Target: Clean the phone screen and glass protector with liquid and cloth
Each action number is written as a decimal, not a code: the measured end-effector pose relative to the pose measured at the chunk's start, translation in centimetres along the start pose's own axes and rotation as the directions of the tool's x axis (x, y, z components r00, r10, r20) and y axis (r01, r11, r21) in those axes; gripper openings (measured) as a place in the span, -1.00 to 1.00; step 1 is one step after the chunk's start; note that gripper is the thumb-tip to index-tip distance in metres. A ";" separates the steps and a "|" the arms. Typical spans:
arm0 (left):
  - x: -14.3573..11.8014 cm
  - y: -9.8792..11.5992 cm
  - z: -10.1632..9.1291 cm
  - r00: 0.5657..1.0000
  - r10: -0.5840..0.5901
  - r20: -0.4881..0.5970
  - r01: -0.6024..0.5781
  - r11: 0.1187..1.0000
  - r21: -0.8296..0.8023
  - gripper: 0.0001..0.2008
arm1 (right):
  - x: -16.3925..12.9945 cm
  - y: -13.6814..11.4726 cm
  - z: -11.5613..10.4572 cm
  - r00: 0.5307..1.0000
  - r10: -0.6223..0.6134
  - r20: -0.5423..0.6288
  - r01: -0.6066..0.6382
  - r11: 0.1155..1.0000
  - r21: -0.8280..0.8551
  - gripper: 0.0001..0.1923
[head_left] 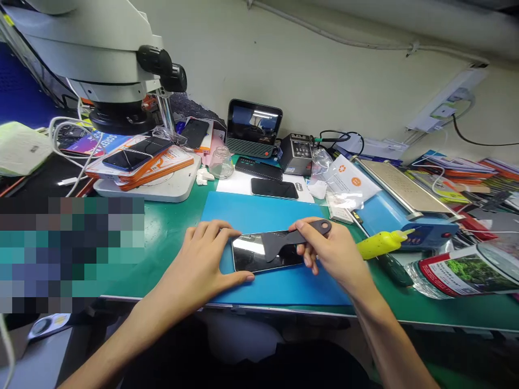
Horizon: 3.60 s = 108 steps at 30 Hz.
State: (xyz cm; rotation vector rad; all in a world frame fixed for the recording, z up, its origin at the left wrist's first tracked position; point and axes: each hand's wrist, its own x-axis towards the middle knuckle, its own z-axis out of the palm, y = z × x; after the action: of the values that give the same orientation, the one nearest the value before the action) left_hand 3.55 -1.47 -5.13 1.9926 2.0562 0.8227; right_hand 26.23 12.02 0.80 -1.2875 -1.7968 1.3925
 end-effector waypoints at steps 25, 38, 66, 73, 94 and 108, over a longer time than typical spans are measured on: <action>-0.2 -0.7 1.0 1.000 0.007 0.001 -0.007 1.000 0.021 -0.39 | -0.5 1.1 -0.1 0.999 0.000 -0.032 0.002 0.998 0.070 -0.50; -0.5 -1.6 1.9 0.999 0.028 -0.031 -0.026 0.998 0.061 -0.40 | -0.4 1.6 -0.4 0.999 -0.006 -0.036 0.010 0.995 0.099 -0.54; 0.2 0.8 -0.6 1.000 -0.004 0.017 0.004 0.999 -0.033 -0.29 | -0.1 0.3 -1.8 0.997 -0.009 -0.080 0.003 0.998 -0.070 -0.42; 0.2 1.0 -0.8 1.000 -0.003 0.004 0.003 0.999 -0.033 -0.25 | -0.5 -0.9 2.6 0.998 -0.047 -0.039 0.043 0.994 -0.101 -0.49; 0.2 0.9 -0.7 1.000 0.012 0.000 -0.012 1.000 -0.025 -0.26 | -1.0 0.7 1.9 0.998 -0.050 -0.032 0.048 0.995 -0.082 -0.41; 0.2 1.3 -1.0 0.999 0.015 0.032 -0.015 1.000 -0.002 -0.28 | -1.1 -0.1 2.5 0.983 -0.146 -0.111 0.131 0.982 -0.135 -0.53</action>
State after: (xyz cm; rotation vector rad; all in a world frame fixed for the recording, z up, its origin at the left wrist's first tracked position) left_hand 4.17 -1.59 -3.67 2.0091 2.0251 0.7903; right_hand 24.54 9.96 0.19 -1.2555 -1.8789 1.1170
